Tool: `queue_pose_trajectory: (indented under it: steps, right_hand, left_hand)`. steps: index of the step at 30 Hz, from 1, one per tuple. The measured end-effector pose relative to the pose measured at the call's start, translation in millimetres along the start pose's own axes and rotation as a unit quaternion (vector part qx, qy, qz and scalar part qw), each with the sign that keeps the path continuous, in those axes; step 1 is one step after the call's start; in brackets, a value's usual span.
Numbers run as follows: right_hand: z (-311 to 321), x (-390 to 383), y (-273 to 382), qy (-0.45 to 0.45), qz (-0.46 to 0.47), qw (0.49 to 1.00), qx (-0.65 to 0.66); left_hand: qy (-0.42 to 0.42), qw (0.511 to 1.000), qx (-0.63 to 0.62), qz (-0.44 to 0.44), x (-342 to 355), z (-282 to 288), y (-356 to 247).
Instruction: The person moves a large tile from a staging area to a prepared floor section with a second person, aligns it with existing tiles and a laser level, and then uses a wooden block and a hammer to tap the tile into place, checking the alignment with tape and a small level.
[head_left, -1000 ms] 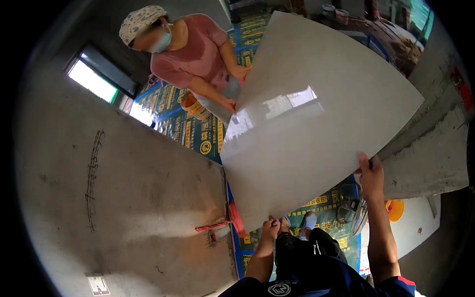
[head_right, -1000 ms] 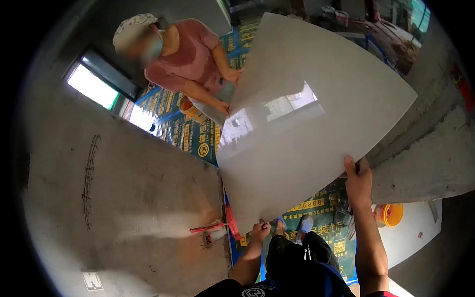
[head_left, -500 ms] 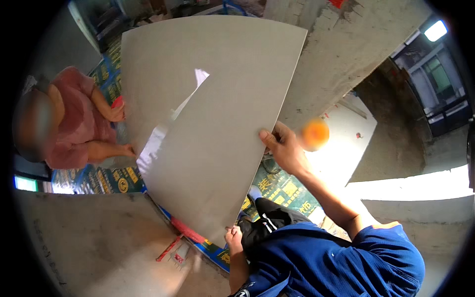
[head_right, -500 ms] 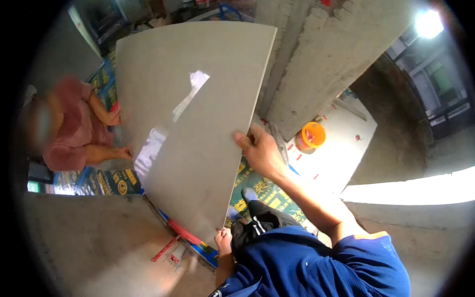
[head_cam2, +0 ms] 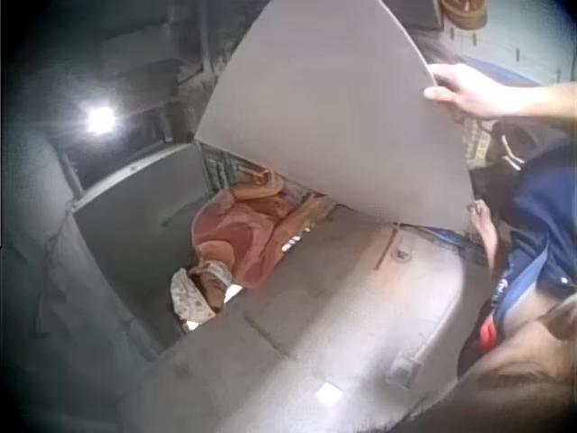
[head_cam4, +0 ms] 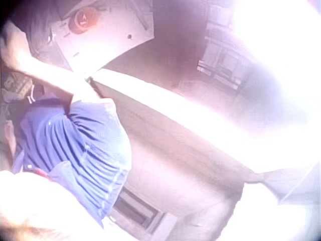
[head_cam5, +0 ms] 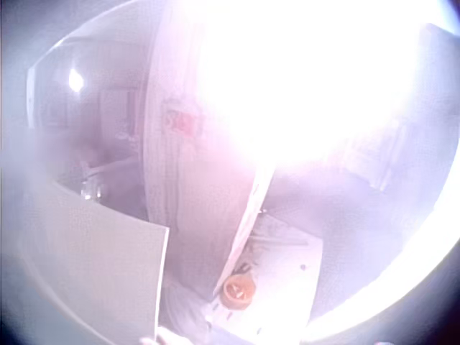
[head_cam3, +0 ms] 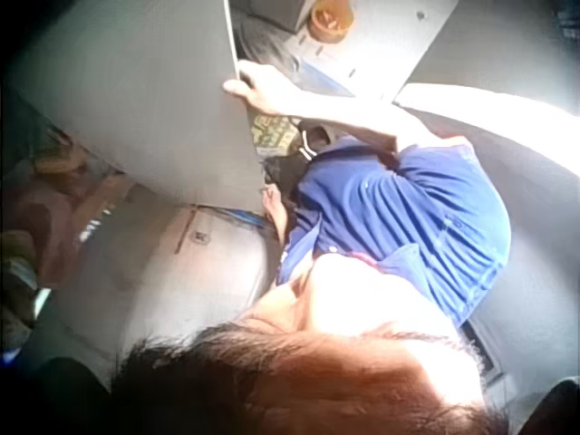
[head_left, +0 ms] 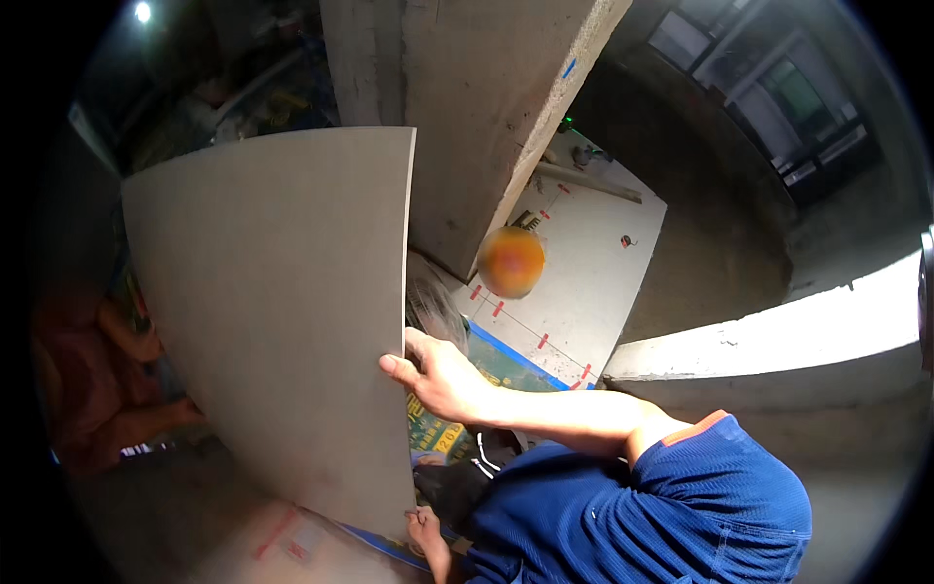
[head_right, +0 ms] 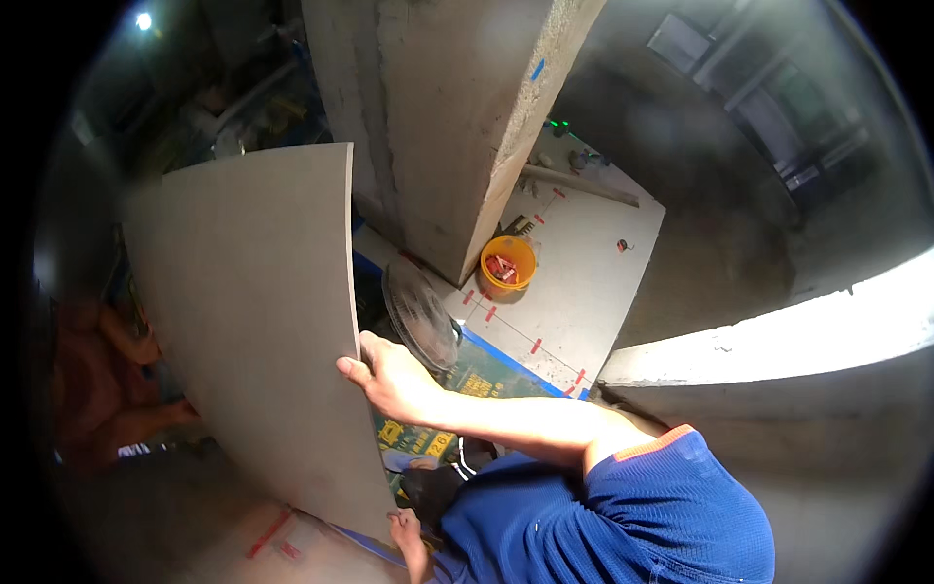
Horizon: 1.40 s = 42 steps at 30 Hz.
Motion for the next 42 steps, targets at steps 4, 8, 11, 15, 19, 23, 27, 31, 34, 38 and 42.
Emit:
queue_pose_trajectory:
  steps: [4,8,11,15,19,23,27,31,34,38,42]
  right_hand:
    - [30.8,-22.0,-9.9,0.066,-0.032,0.997,-0.032]
    - [73.2,-21.5,-28.6,0.058,-0.051,0.995,-0.069]
    - [88.5,-22.1,-12.8,0.082,-0.021,0.995,-0.048]
    - [115.7,-24.3,-22.1,0.110,-0.011,0.994,-0.007]
    - [132.3,-24.6,-34.7,0.140,-0.020,0.989,-0.047]
    - [176.8,-3.4,-41.7,0.181,-0.072,0.976,-0.100]
    - [218.4,1.9,-44.2,0.203,-0.069,0.972,-0.096]
    - [226.3,1.7,-35.0,0.258,-0.042,0.962,-0.081]
    - [236.8,5.4,-19.7,0.278,-0.075,0.951,-0.112]
    - [247.3,17.5,-14.0,0.257,-0.022,0.958,-0.127]
    - [236.0,22.1,-23.1,0.324,0.023,0.937,-0.129]
  left_hand:
    - [0.058,0.997,-0.035,-0.036,2.7,61.8,22.2]
    - [0.034,0.997,-0.043,-0.054,-5.1,89.5,89.4]
    - [0.051,0.994,-0.028,-0.097,9.9,110.3,120.4]
    - [0.032,0.992,-0.074,-0.098,26.7,156.9,159.4]
    - [0.065,0.984,-0.050,-0.161,36.9,193.0,187.1]
    - [0.083,0.977,-0.061,-0.186,44.8,218.8,260.9]
    - [0.039,0.978,-0.099,-0.182,44.3,226.6,337.4]
    - [0.062,0.971,-0.163,-0.165,61.7,245.4,380.8]
    - [0.120,0.957,-0.193,-0.181,79.8,244.1,407.6]
    - [0.087,0.951,-0.229,-0.189,83.9,215.6,456.2]
    - [0.114,0.926,-0.291,-0.210,102.4,228.5,484.0]
Point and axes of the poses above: each hand's wrist, its own x-axis towards the middle knuckle, its own z-axis out of the back of the hand, y = z × x, the point moved 8 cm from there along x, towards the middle knuckle, and after that the axes turned 14 degrees about -z, right-handed, at the moved point
